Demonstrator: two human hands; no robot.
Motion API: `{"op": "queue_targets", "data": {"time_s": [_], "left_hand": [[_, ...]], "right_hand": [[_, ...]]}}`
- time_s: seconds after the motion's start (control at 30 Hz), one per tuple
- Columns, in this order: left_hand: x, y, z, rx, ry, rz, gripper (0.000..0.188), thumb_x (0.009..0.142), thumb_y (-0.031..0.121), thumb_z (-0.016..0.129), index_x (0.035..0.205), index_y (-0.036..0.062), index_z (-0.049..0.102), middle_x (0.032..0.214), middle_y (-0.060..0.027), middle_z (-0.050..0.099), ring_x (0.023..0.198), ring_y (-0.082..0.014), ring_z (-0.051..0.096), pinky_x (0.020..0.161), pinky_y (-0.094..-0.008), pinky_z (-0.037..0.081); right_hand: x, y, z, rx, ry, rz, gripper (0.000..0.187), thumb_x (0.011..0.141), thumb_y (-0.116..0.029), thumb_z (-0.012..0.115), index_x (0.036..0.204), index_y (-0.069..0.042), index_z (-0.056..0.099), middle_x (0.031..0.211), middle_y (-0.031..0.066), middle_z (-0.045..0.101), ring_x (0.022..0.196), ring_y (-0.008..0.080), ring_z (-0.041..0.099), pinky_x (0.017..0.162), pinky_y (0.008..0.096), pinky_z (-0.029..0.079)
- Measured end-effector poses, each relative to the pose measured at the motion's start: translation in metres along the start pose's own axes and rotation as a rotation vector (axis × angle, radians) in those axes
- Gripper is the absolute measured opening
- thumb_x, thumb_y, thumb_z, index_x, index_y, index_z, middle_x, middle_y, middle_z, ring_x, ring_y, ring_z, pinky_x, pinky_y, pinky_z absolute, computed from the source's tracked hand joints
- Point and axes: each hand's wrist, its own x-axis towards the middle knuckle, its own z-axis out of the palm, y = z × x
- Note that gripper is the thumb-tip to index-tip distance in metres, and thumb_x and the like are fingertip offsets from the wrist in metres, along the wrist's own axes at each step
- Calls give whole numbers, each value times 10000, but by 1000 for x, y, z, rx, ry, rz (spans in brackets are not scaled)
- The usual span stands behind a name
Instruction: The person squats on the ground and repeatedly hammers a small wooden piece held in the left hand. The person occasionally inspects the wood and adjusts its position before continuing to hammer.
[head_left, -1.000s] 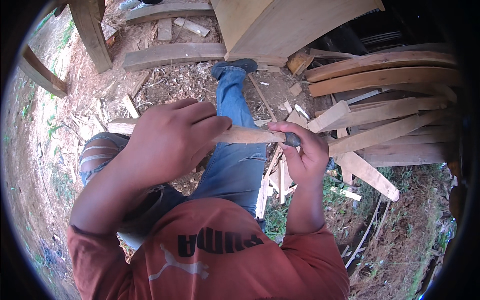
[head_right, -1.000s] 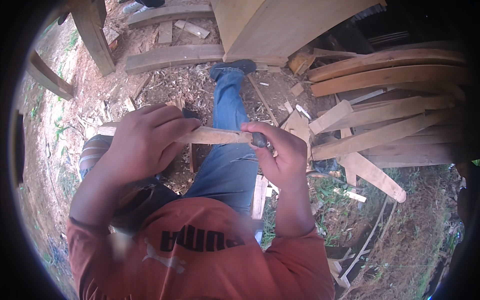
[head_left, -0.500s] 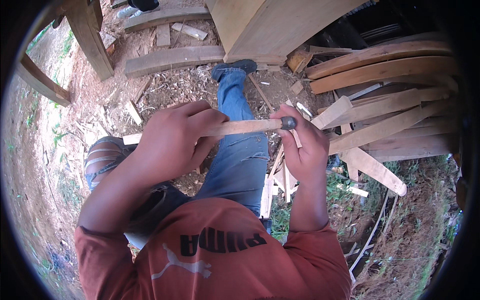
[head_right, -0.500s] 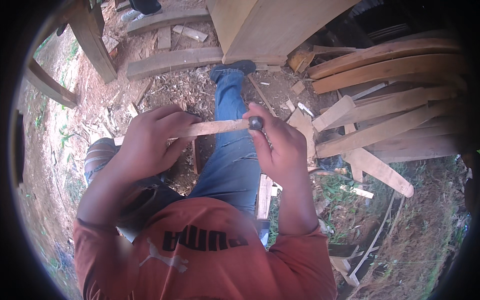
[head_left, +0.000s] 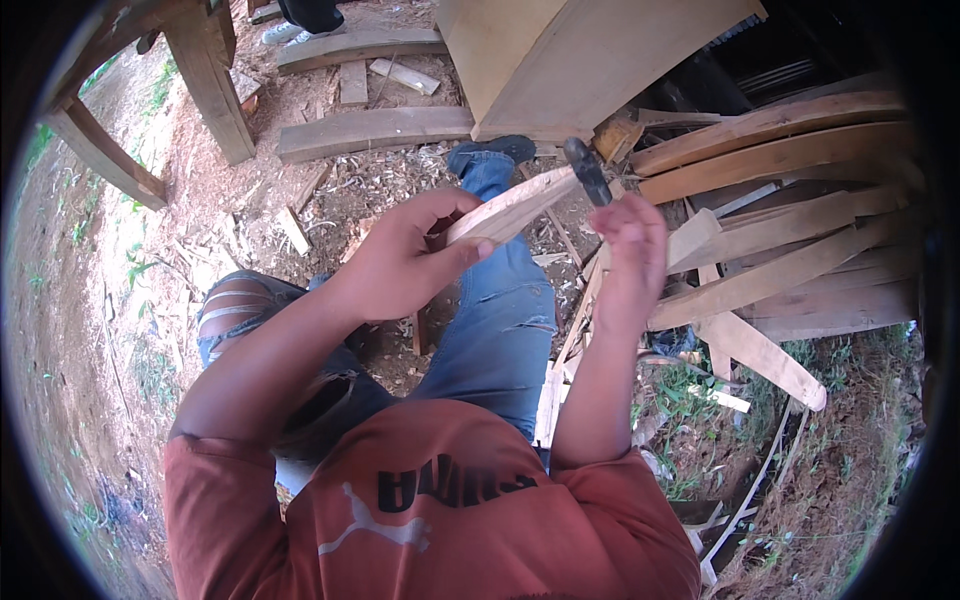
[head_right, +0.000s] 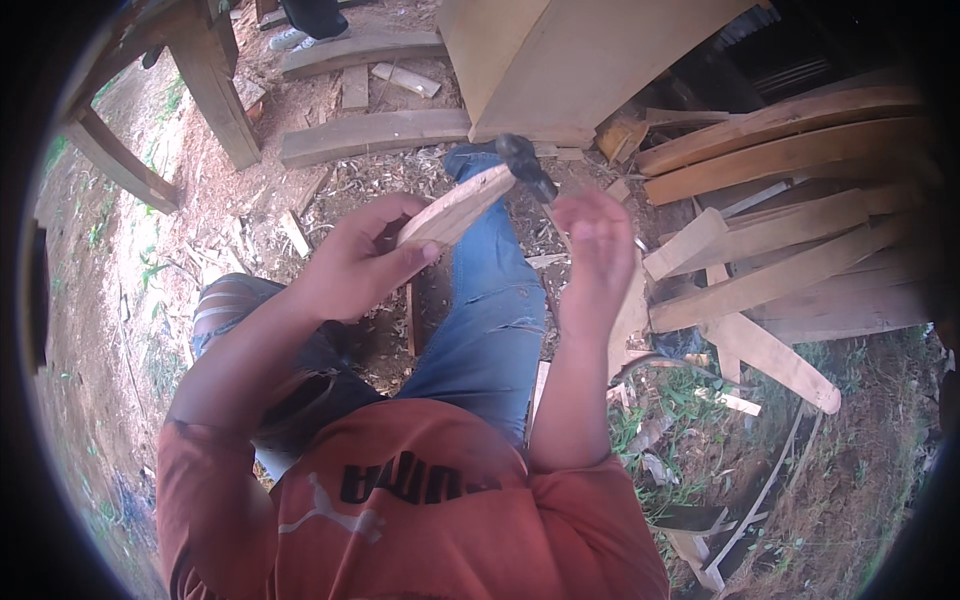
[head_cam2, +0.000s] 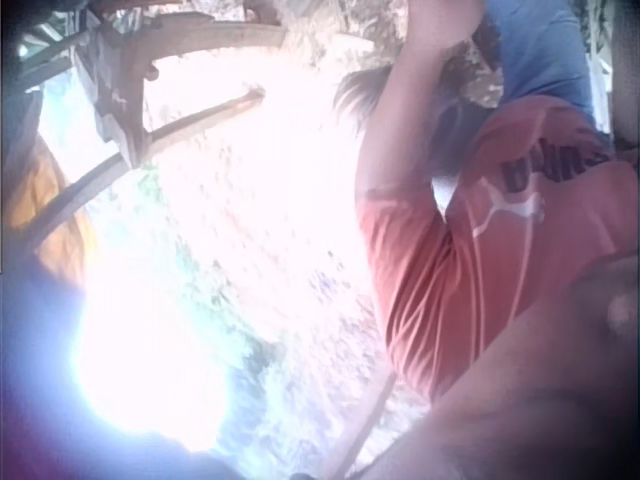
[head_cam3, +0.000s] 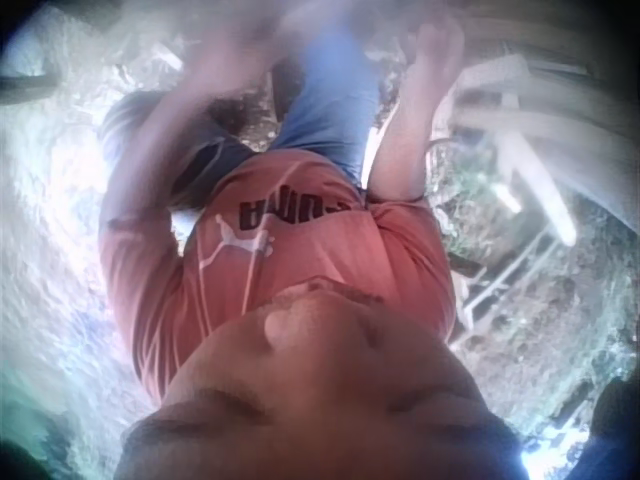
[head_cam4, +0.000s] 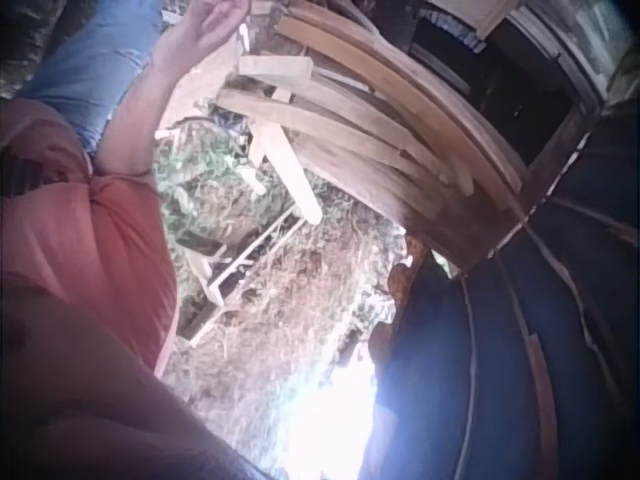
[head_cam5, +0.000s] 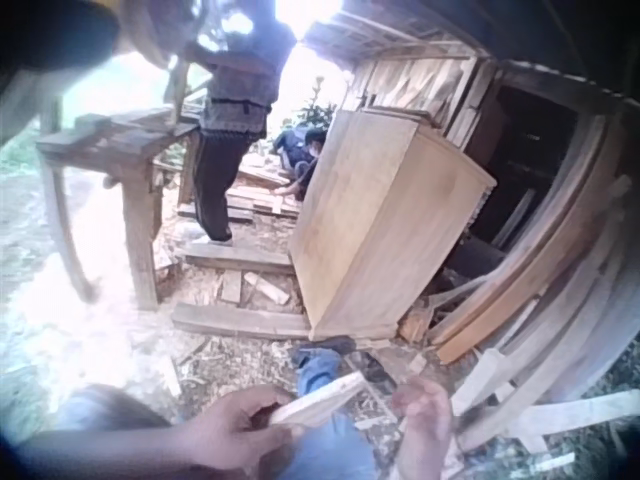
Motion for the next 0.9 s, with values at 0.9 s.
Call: {"op": "queue_targets", "data": {"time_s": [0.9], "left_hand": [[45, -113, -64, 550, 131, -120, 382, 904, 287, 870, 1167, 23, 786, 1131, -140, 778, 1065, -258, 755, 959, -394, 566]], "right_hand": [[-37, 187, 117, -492, -389, 337, 328, 1018, -156, 686, 1325, -45, 659, 1080, 166, 780, 953, 300, 768, 859, 400, 589]]}}
